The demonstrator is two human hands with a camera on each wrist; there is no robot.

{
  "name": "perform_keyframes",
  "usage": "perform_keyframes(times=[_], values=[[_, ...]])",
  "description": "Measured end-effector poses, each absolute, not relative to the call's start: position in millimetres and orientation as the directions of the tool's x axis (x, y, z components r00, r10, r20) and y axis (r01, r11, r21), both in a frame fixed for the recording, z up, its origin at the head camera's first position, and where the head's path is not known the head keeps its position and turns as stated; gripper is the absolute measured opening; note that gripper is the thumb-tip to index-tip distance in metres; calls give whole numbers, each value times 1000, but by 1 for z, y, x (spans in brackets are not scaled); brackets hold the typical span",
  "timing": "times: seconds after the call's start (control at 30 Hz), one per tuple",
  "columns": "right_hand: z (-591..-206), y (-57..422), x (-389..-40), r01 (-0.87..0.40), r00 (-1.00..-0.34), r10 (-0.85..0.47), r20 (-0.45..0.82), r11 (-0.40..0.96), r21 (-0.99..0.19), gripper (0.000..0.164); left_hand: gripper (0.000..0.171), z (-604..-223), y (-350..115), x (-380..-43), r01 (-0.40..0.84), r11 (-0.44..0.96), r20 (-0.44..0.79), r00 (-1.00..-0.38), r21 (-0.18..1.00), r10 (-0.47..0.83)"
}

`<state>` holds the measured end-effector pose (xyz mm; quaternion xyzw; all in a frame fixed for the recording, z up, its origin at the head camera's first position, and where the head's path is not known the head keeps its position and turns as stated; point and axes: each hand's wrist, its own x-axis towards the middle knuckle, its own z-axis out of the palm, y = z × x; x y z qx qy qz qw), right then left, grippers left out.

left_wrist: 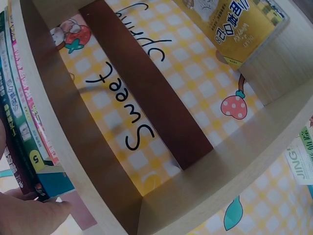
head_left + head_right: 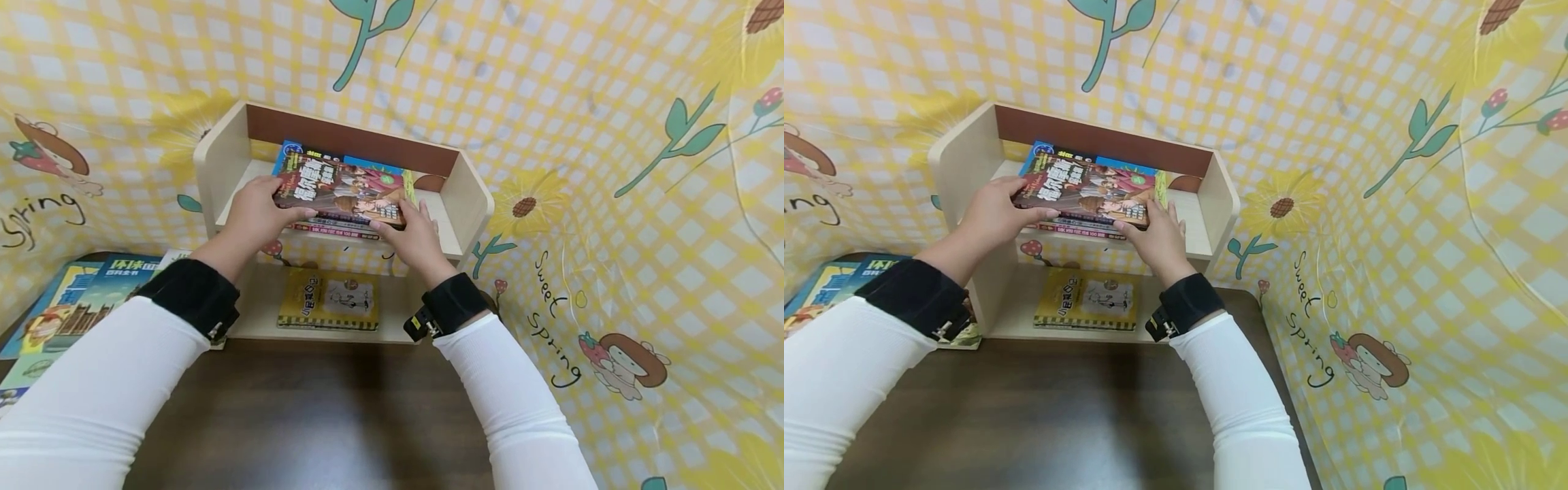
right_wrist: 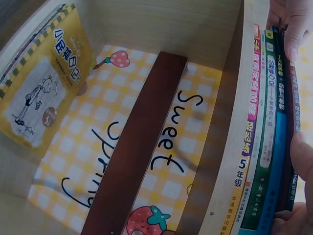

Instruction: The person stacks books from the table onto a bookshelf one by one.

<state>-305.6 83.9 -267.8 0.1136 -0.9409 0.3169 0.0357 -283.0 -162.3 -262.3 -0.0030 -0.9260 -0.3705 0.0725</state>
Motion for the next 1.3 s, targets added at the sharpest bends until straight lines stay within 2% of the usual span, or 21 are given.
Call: perform_keyframes(times=[0.4,0.9,1.3], values=[[-265,84,-312,-233,-972,-199,126,727,-646,78,90,-261,-160,-283,44,720,141,-987,692,-75],[-269,86,-316,-234,-972,-194,133,737,-634,78,86,-260,-155,-286,14,747,133,-986,665,-99],[-280,87,-311,-262,-964,-177,200,775,-575,78,88,-278,-160,-280,117,680,230,-970,724,-78]])
